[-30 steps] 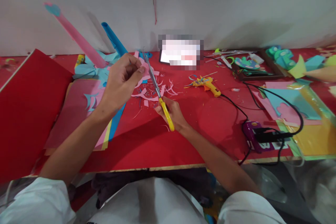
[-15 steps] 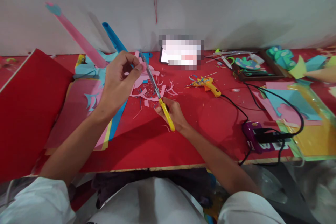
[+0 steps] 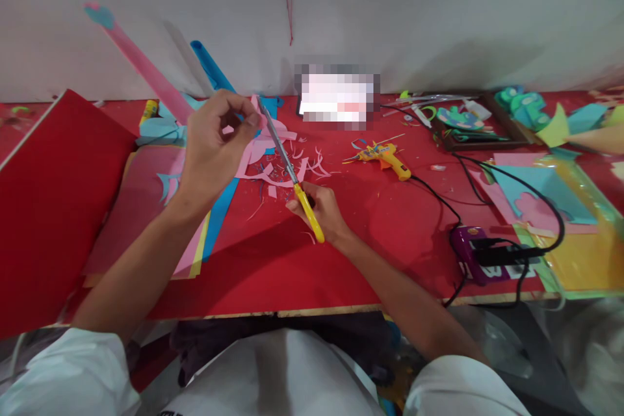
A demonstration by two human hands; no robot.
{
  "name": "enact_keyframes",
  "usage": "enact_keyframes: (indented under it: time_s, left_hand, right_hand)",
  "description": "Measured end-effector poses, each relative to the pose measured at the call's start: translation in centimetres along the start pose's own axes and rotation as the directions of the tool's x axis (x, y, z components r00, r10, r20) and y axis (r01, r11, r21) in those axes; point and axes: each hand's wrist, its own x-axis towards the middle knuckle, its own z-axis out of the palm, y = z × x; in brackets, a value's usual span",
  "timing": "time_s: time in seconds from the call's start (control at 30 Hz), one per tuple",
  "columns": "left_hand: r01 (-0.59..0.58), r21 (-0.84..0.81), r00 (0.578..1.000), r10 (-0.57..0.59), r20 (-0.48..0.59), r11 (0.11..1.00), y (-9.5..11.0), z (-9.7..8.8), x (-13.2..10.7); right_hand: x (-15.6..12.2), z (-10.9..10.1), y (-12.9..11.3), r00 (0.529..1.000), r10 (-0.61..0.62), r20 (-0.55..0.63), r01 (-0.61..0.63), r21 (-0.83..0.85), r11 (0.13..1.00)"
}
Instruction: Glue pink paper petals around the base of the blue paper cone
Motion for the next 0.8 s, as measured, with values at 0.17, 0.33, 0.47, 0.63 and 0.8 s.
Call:
enact_keyframes:
  time_s: [0.17,0.33,0.47,0.63,0.8]
  left_hand:
    - [0.011,0.02,1.0,-0.011,0.016,1.0,-0.2,-0.4,0.2]
    - [0.026,-0.006,0.998,-0.025,0.057,1.0,-0.7,-0.2,0.3]
    - [0.029,-0.088,0.997,-0.022,0.075,0.996,-1.5,0.2,0.3]
    - [0.004,-0.23,0.999,0.005,0.037,0.973,-2.2,0.3,0.4]
    - [-0.039,-0.159,0.999,0.042,0.018,0.986,-1.6,0.1,0.3]
  right_hand:
    - [0.1,-0.1,0.2,1.0,-0.007,-0.026,0.006,-0.034,0.999]
    - [0.2,0.1,0.5,0.999,-0.002,-0.041,0.002,-0.001,1.0]
    - [0.3,0.4,0.5,0.999,-0.003,-0.038,0.004,0.043,0.999]
    - [0.5,0.6,0.6,0.999,-0.048,-0.023,0.049,0.087,0.995]
    - [0.5,0.5,0.8,0.999,-0.042,0.004,0.041,0.083,0.996]
